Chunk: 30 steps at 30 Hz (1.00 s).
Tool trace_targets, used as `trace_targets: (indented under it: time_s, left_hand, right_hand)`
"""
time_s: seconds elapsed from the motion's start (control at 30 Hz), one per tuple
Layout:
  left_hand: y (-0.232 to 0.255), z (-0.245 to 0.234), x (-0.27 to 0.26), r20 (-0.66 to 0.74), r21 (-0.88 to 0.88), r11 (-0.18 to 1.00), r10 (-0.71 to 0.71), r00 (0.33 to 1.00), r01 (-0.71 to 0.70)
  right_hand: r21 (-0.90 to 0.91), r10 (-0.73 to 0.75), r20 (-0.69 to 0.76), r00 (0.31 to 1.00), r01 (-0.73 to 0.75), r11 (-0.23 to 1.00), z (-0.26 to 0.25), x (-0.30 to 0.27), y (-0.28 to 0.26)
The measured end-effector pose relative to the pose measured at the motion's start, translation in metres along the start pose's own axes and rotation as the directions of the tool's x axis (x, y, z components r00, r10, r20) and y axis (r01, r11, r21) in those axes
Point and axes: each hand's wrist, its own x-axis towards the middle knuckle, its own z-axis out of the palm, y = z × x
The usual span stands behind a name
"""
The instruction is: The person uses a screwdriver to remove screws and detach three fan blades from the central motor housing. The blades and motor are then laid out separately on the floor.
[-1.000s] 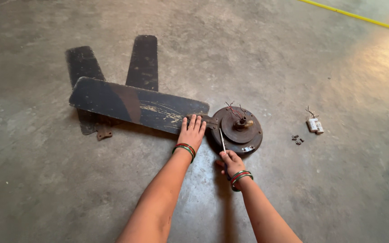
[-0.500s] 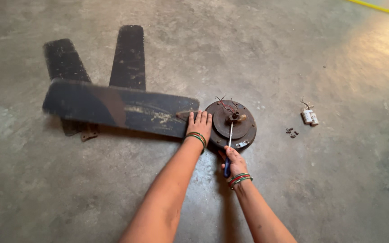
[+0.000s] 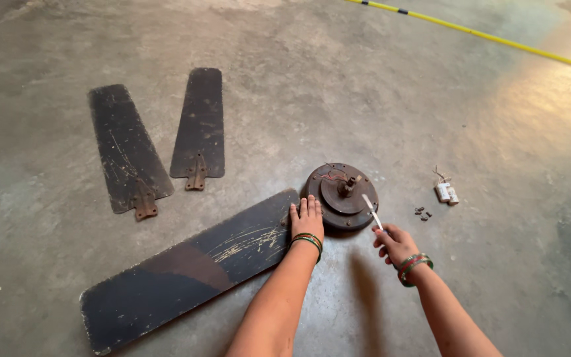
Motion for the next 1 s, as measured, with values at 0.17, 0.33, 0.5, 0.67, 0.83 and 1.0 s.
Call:
trace_targets:
  time_s: [0.17, 0.33, 0.5, 0.67, 0.83, 1.0]
  left_hand:
    - [0.0, 0.009, 0.005, 0.006, -0.01, 1.0, -0.02, 1.0, 0.02]
    - [0.004, 0.01, 0.005, -0.036, -0.107, 0.993, -0.043, 0.998, 0.039]
    - [0.002, 0.007, -0.002, -0.045, -0.13, 0.991, -0.02, 0.999, 0.014]
    - [0.0, 0.0, -0.007, -0.077, -0.103, 0.995, -0.01, 0.997, 0.002]
    - [-0.004, -0.015, -0.013, -0.1, -0.067, 0.997, 0.026, 0.995, -0.033]
    - [-0.021, -0.056, -0.031, -0.116, -0.086, 0.995, 0.042, 0.992, -0.053]
  right_hand:
    - [-0.736, -0.22, 0.146, 0.965, 0.255, 0.627, 0.017, 0.014, -0.084]
    - [-0.885, -0.135, 0.245, 0.96, 0.278, 0.374, 0.047, 0.035, -0.137]
    - [-0.913, -0.031, 0.309, 0.951, 0.305, 0.27, 0.054, 0.051, -0.145]
    - [-0.916, -0.022, 0.362, 0.932, 0.359, 0.177, 0.058, 0.06, -0.151]
    - [-0.929, 0.223, 0.296, 0.929, 0.227, 0.291, 0.068, 0.079, -0.176]
    - [-0.835, 0.427, 0.263, 0.865, -0.018, 0.55, 0.073, 0.11, -0.196]
